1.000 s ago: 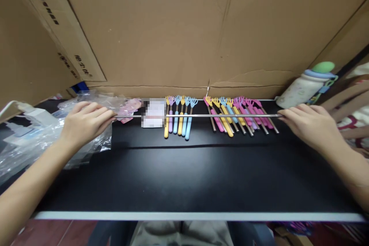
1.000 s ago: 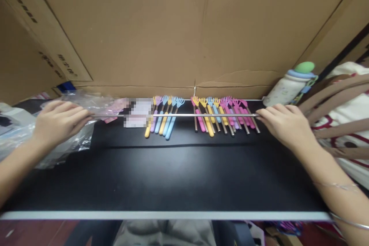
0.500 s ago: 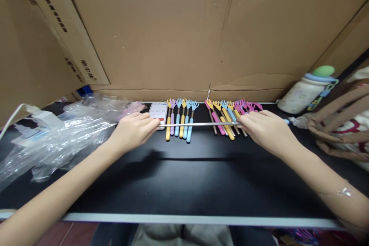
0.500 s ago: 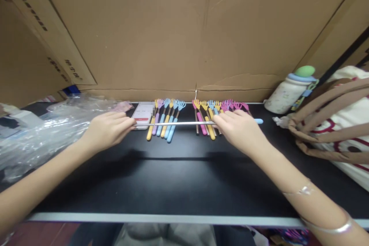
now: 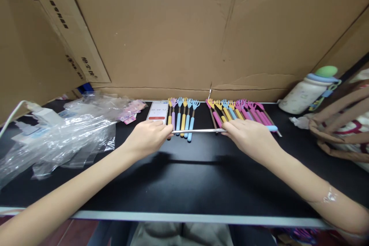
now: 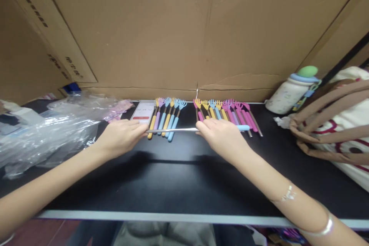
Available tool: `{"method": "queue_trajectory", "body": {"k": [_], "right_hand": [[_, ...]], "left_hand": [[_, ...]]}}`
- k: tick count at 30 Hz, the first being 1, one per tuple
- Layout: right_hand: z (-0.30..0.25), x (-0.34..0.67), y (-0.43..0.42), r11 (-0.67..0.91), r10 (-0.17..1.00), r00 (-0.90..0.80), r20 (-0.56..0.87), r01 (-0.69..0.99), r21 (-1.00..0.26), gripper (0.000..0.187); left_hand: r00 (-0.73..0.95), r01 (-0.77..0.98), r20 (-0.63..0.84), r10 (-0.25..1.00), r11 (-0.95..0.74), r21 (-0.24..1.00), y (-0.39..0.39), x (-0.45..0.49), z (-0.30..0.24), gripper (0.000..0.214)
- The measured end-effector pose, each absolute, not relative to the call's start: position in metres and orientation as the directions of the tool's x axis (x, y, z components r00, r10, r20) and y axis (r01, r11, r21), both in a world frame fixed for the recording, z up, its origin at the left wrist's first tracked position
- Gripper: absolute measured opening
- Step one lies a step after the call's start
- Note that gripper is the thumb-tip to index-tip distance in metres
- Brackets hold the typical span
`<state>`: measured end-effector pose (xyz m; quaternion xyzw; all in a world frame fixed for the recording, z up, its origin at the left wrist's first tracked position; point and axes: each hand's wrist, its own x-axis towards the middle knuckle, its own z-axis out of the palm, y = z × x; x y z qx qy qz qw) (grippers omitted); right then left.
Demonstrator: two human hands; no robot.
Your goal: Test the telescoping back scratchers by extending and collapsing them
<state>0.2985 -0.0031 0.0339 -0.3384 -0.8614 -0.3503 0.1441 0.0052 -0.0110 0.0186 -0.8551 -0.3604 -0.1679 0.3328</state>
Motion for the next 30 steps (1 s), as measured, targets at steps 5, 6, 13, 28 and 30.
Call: {"method": "queue_trajectory", "body": {"k": [5,6,13,28,30], "right_hand": [[0.019,0.276,-0.011,0.599,0.493,-0.743,0.452,0.667,0.443,0.022],[0.017,0.27,-0.013,0.606,0.496,-0.742,0.451,0.668,0.432,0.022],[0.008,0.246,-0.016,0.619,0.496,-0.738,0.458,0.67,0.409,0.02],[0.009,0.253,-0.008,0.598,0.481,-0.728,0.489,0.68,0.424,0.021],[0.01,0.257,-0.007,0.592,0.454,-0.735,0.503,0.671,0.446,0.021]], "left_hand": [[0.736,0.67,0.498,0.459,-0.598,-0.439,-0.015,0.026,0.016,0.025],[0.743,0.661,0.494,0.452,-0.613,-0.433,-0.015,0.031,0.016,0.024],[0.76,0.636,0.467,0.452,-0.662,-0.396,-0.012,0.048,0.007,0.017],[0.717,0.671,0.55,0.429,-0.639,-0.376,-0.008,0.048,0.012,0.027],[0.73,0.664,0.547,0.409,-0.615,-0.425,-0.008,0.044,0.016,0.025]]}}
